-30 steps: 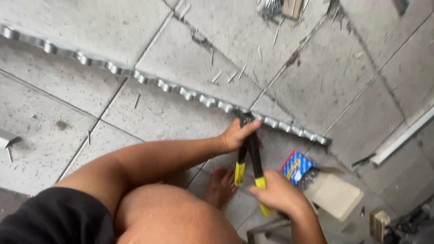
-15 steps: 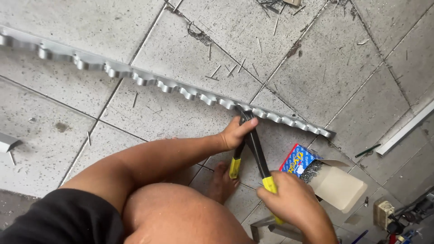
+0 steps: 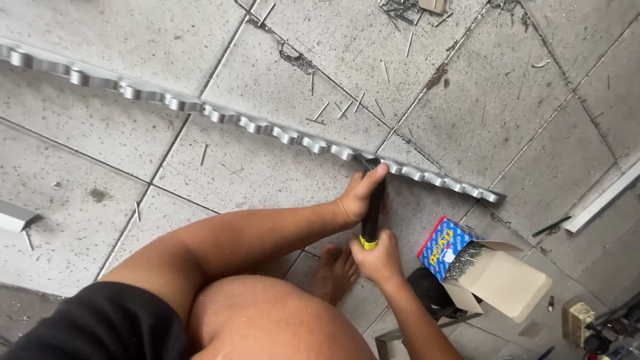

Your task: Using a manual hand riveter to join aluminum strips together and gathering loose rivets on the floor.

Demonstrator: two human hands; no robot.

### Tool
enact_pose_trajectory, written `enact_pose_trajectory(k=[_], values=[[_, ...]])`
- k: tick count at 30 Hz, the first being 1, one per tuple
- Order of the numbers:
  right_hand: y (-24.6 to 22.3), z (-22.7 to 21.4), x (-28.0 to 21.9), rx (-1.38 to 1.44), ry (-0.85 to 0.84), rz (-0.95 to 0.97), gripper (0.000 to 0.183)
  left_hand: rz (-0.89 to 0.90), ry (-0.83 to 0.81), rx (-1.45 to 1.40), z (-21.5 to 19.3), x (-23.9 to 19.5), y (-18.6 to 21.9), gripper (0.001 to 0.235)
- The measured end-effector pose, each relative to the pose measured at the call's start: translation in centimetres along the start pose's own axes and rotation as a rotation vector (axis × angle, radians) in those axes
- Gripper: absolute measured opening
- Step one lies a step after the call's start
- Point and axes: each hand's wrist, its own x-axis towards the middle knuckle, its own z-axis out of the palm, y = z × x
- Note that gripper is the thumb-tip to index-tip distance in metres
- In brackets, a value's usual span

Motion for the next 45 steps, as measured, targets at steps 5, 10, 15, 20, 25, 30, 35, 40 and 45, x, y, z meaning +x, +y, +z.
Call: enact_pose_trajectory(k=[5, 10, 15, 20, 25, 30, 35, 40, 45], values=[[-5.6, -9.3, -3.0, -0.232, -0.426, -0.012, 0.043, 0.083, -0.110, 0.208, -1.6, 1.1, -0.7, 0.068], [-7.5, -13.9, -4.1, -0.241, -0.495, 0.001, 0.061, 0.203, -0.300, 0.364, -1.9, 1.4, 0.0, 0.060], [-4.2, -6.6, -3.3, -0.087, -0.509, 0.199, 0.067, 0.067, -0.077, 0.213, -0.2, -0.2, 1.1, 0.065], [1.1, -1.0, -1.8, -0.096, -0.139, 0.069, 0.057, -0.108, -0.038, -0.010, 1.2, -0.7, 2.1, 0.069], [-4.4, -4.9, -1.1, -0.114, -0.212, 0.013, 0.037, -0.057, -0.056, -0.009, 0.1, 1.0, 0.4, 0.076], [-6.6, -11.8, -3.1, -0.378, -0.619, 0.126, 0.041, 0.151, -0.203, 0.333, -1.4, 1.3, -0.2, 0.073], [-9.4, -14.3, -3.6, -0.388, -0.585, 0.235, 0.050, 0.120, -0.135, 0.332, 0.0, 1.1, 1.0, 0.076], [-9.5, -14.4, -3.8, -0.428, -0.590, 0.278, 0.055, 0.131, -0.135, 0.304, 0.1, 1.3, 0.9, 0.075], [-9.2, -14.2, -4.1, -0.315, -0.581, 0.253, 0.057, 0.227, -0.106, 0.302, 0.0, 1.2, 0.5, 0.066]])
